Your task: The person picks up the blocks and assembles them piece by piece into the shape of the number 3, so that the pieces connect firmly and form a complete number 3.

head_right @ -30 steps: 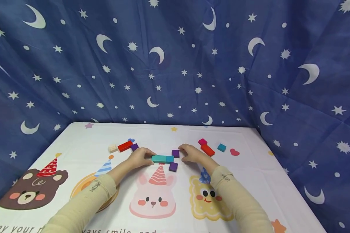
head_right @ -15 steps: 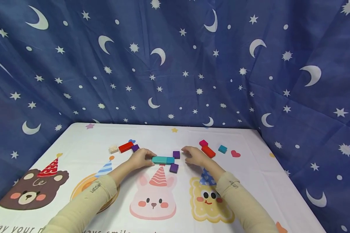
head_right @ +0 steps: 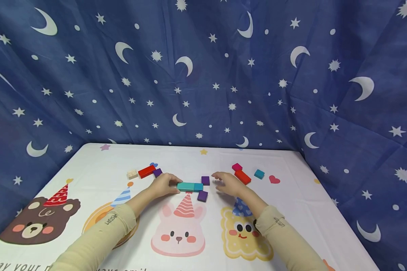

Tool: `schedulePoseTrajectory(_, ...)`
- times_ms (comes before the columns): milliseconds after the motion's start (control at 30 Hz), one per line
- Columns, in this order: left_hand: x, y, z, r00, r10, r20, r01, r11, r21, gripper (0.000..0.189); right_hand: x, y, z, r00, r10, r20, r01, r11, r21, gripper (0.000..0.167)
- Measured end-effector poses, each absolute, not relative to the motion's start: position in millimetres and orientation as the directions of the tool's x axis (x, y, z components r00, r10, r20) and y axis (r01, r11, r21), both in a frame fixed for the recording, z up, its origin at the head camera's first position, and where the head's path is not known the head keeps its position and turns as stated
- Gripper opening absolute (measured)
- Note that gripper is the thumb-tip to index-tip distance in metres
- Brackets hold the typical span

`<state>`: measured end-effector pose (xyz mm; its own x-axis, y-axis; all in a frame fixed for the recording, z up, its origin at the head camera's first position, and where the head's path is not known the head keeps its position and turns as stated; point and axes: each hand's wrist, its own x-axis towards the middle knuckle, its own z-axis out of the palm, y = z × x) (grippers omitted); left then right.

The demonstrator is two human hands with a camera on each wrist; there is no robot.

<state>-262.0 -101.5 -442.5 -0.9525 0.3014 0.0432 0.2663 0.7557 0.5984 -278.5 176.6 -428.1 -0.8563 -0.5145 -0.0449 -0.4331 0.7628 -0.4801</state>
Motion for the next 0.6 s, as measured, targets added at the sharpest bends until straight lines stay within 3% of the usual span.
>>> schedulePoseTrajectory(600, -264.9, -102.5, -444.1, -0.947, 0.317, 0.047, 0.280, 0.748, 0.601, 0.032, -269.5, 208.8, -417.8, -0.807, -0.574, 0.138, -0.575, 0.714, -0.399, 0.037)
